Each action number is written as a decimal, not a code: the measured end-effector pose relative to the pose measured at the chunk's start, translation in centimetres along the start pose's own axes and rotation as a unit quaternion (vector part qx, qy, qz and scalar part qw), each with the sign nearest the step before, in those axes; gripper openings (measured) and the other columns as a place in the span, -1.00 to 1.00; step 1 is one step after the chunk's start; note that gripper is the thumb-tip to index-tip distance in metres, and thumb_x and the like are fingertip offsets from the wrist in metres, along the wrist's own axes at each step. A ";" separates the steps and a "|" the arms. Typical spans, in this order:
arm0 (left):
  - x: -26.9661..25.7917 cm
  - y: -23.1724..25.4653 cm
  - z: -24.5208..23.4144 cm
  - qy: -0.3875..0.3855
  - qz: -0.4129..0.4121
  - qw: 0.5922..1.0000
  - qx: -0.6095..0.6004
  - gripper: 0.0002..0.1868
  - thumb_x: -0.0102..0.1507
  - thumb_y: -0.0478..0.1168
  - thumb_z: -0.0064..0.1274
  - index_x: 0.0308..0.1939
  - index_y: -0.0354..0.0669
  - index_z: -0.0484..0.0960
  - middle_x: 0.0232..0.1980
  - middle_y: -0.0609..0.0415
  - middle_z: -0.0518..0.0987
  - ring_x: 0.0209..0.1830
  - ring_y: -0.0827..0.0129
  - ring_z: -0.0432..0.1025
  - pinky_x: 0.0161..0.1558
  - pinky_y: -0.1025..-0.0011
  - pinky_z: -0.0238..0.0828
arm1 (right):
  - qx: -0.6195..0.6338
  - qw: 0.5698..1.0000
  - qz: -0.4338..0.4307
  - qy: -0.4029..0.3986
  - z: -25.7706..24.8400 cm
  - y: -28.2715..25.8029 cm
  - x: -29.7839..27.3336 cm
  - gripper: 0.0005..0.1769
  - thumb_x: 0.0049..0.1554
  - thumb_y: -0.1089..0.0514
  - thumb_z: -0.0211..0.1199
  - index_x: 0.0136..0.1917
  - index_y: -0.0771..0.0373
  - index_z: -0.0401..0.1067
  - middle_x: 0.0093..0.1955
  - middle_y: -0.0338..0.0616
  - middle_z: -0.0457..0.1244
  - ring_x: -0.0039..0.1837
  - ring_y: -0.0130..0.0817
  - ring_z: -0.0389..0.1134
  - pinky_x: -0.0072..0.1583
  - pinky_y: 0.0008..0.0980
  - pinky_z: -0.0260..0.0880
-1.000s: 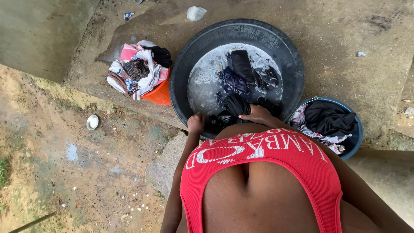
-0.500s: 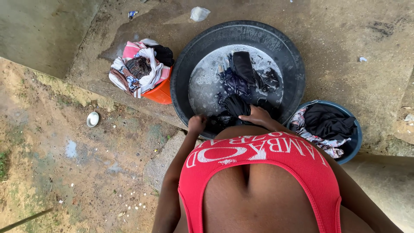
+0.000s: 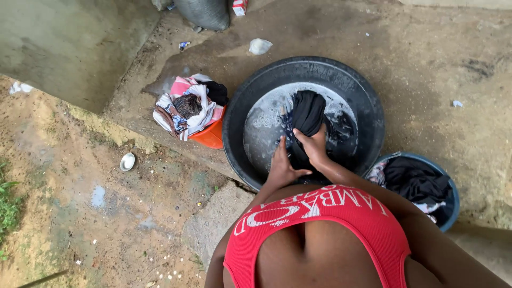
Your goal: Hand-washing clothes in a large basin of soapy water.
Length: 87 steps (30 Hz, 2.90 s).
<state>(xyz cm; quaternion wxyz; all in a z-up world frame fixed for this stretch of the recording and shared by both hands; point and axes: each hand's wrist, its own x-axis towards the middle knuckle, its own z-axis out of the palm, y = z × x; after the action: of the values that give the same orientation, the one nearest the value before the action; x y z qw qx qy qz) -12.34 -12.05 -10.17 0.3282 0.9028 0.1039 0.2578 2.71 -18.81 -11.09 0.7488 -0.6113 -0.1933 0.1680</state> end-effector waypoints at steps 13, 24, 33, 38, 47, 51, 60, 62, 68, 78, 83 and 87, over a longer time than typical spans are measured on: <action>5.1 -1.0 -1.2 0.158 -0.049 0.984 -0.063 0.09 0.23 0.10 0.17 0.62 -0.39 -0.07 0.60 -0.36 0.14 0.63 -0.14 0.10 0.57 0.08 0.01 | -0.230 0.935 -0.229 -0.145 6.4 -16.7 -2.4 0.09 -0.22 -0.03 0.60 0.44 0.32 0.16 0.29 0.11 0.26 0.35 -0.04 0.32 0.41 -0.15 0.27; 7.7 2.8 -6.9 0.110 0.055 0.947 0.296 -0.33 0.19 -0.09 0.05 0.33 -0.39 0.45 0.31 -0.30 0.49 0.34 -0.06 0.39 0.39 0.06 0.22 | -0.292 0.797 -0.457 -0.266 5.9 -23.7 1.0 -0.21 -0.06 0.06 0.44 0.38 0.34 0.29 0.28 0.13 0.29 0.32 0.11 0.34 0.33 -0.03 0.34; 9.4 1.4 -6.4 -0.073 0.084 0.889 0.443 -0.55 0.14 -0.07 0.06 -0.05 -0.37 0.61 -0.08 -0.25 0.57 0.02 -0.07 0.46 0.09 0.04 0.35 | -0.231 0.835 -0.355 -0.350 5.7 -20.7 5.1 -0.44 -0.20 -0.09 0.46 -0.04 0.24 0.40 -0.14 0.07 0.33 0.04 0.12 0.42 0.00 -0.05 0.37; 8.9 -1.8 -1.9 0.070 -0.100 0.989 -0.080 -0.26 0.08 0.00 0.28 0.20 -0.44 0.50 0.17 -0.23 0.55 0.19 0.09 0.39 0.19 0.17 0.31 | -0.183 0.847 -0.232 -0.442 5.0 -19.3 6.7 -0.26 -0.18 0.00 0.50 0.24 0.21 0.35 0.15 -0.02 0.34 0.27 -0.10 0.37 0.24 -0.22 0.34; 12.4 -5.5 -1.9 0.060 -0.247 0.746 -0.616 -0.68 0.26 -0.17 0.24 -0.09 -0.42 0.65 -0.18 0.05 0.64 -0.23 0.35 0.53 -0.05 0.36 0.47 | 0.034 0.843 0.153 -0.515 -0.6 -7.4 7.3 0.61 -0.35 -0.25 0.67 0.70 0.23 -0.21 0.62 -0.09 0.02 0.58 -0.23 0.04 0.46 -0.29 0.10; 15.0 -3.4 -3.2 0.088 -0.286 0.780 -0.549 -0.62 0.26 -0.11 0.25 -0.10 -0.45 0.65 -0.16 0.02 0.64 -0.22 0.33 0.51 -0.06 0.32 0.47 | -0.038 0.873 0.164 -0.457 0.8 -8.3 7.8 0.45 -0.33 -0.16 0.66 0.62 0.25 -0.08 0.53 -0.10 0.12 0.52 -0.25 0.14 0.44 -0.29 0.15; 18.6 -3.3 -4.3 -0.084 -0.152 0.985 -0.015 -0.67 0.23 0.01 0.25 -0.04 -0.08 0.75 0.04 0.00 0.71 0.06 0.22 0.57 0.11 0.31 0.44 | -0.030 0.899 0.225 -0.375 2.5 -1.1 8.1 -0.32 -0.10 0.12 0.49 0.28 0.30 0.42 0.18 -0.11 0.37 0.30 -0.31 0.37 0.34 -0.25 0.32; 17.6 -4.5 -2.9 -0.056 -0.124 0.986 -0.096 -0.64 0.17 -0.02 0.27 -0.05 -0.12 0.73 0.02 -0.04 0.70 0.06 0.12 0.57 0.13 0.27 0.45 | -0.010 0.927 0.217 -0.306 2.7 1.7 7.4 -0.45 0.09 0.20 0.48 0.22 0.58 0.37 -0.02 0.06 0.19 0.05 -0.10 0.16 0.08 -0.04 0.12; 18.9 -3.8 -0.6 -0.098 -0.187 0.977 0.022 -0.41 -0.01 0.01 0.36 0.06 -0.13 0.69 0.05 -0.15 0.66 0.12 -0.04 0.54 0.11 0.17 0.45 | 0.074 0.976 0.139 -0.153 3.6 3.7 4.8 -0.36 -0.04 0.22 0.47 0.29 0.34 0.36 0.22 -0.20 0.32 0.24 -0.39 0.33 0.24 -0.35 0.32; 6.6 -0.3 -2.9 0.075 -0.043 0.995 -0.040 -0.41 0.26 -0.17 0.26 0.32 -0.29 0.45 0.16 -0.28 0.52 0.18 -0.18 0.45 0.18 0.10 0.41 | 0.126 0.967 0.217 -0.042 -0.4 -1.8 5.6 -0.49 -0.03 0.14 0.48 0.17 0.34 0.50 0.08 -0.12 0.40 0.08 -0.32 0.44 0.12 -0.21 0.46; 6.5 -2.8 -2.6 0.128 -0.074 0.989 0.010 -0.85 0.27 -0.27 0.23 -0.13 -0.23 0.63 -0.10 -0.09 0.66 -0.07 0.01 0.59 -0.03 0.21 0.51 | 0.093 0.948 0.290 -0.097 -0.7 -3.1 5.9 -0.50 -0.02 0.02 0.46 0.15 0.26 0.53 0.13 -0.05 0.41 0.12 -0.27 0.45 0.16 -0.21 0.47; 8.7 -5.7 -3.6 0.157 -0.074 0.985 0.026 -0.88 0.17 -0.30 0.26 -0.26 -0.23 0.65 -0.21 -0.05 0.67 -0.20 0.09 0.61 -0.13 0.25 0.54 | 0.124 0.934 0.317 -0.110 -1.6 -1.3 5.5 -0.50 -0.03 0.01 0.48 0.13 0.26 0.56 0.18 -0.06 0.40 0.18 -0.25 0.43 0.24 -0.20 0.43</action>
<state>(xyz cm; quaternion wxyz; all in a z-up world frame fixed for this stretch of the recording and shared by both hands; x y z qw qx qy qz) -7.00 -2.70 -8.06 0.3020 0.8494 0.2270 0.3686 8.32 -17.69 -9.62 0.7006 -0.5209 -0.0481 0.4854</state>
